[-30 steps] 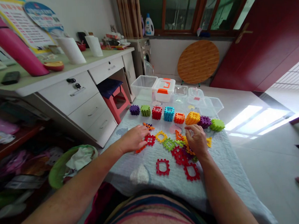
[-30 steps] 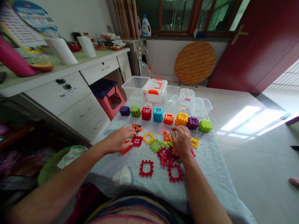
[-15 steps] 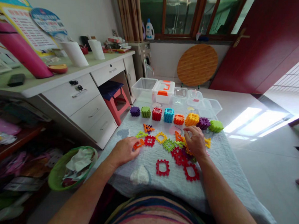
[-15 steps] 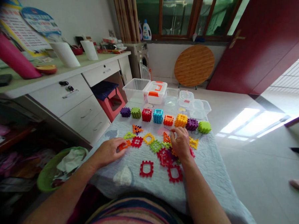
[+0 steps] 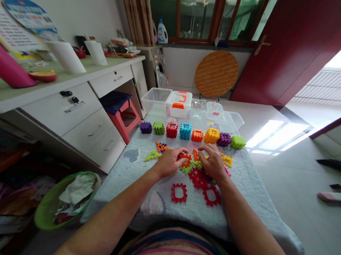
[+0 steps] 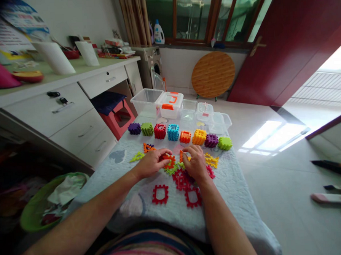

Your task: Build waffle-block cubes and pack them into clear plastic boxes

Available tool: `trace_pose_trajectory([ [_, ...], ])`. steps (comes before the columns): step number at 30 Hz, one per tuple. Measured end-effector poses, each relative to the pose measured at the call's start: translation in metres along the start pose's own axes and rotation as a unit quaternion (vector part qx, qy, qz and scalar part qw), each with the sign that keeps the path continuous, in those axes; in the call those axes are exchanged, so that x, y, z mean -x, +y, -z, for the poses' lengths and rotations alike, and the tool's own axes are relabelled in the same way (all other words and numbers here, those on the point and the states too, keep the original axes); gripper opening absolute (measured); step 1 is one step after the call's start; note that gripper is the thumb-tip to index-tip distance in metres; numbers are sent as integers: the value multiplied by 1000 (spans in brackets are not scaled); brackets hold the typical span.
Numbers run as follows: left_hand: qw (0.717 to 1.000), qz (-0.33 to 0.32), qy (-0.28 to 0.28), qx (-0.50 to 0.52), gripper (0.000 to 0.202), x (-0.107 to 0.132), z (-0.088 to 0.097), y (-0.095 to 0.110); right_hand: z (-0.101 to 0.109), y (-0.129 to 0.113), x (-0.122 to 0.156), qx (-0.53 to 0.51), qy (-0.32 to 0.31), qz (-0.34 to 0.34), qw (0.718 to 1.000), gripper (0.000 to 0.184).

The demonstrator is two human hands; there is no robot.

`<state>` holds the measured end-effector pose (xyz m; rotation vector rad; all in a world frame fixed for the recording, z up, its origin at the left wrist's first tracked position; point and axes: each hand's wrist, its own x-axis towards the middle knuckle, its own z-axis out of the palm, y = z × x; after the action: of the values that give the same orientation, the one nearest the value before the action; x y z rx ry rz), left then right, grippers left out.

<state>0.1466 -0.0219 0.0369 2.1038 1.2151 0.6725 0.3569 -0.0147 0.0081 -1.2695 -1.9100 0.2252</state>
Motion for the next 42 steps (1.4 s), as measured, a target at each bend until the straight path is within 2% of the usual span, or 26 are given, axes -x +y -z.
trace_pose_trajectory([
  [2,997,-33,15,-65,26,-8,-6,-5,2,-2,0,-1,-31,9,999,12],
  [5,986,-68,82,-126,26,-9,1,-15,4,-10,0,21,-108,31,993,21],
  [9,969,-43,198,-141,21,4,25,-33,2,-23,0,87,-200,51,975,47],
  [11,958,-31,237,-156,18,12,32,-43,-3,-29,-2,126,-229,50,964,52],
  [16,936,-15,283,-208,13,29,31,-65,-14,-35,-6,186,-264,33,946,39],
  [20,926,-17,325,-192,12,33,29,-73,-6,-33,-12,177,-243,33,953,39],
  [24,922,-17,341,-184,12,34,30,-75,18,-22,-38,198,-173,19,965,44],
  [27,924,-15,341,-176,13,34,30,-75,31,-9,-68,249,-135,4,959,45],
  [33,924,9,346,-163,12,34,32,-80,25,13,-115,323,-228,-15,918,43],
  [37,924,12,346,-161,11,35,34,-82,14,23,-124,335,-272,-25,902,41],
  [42,926,7,343,-160,12,34,34,-84,8,28,-128,333,-296,-34,895,44],
])
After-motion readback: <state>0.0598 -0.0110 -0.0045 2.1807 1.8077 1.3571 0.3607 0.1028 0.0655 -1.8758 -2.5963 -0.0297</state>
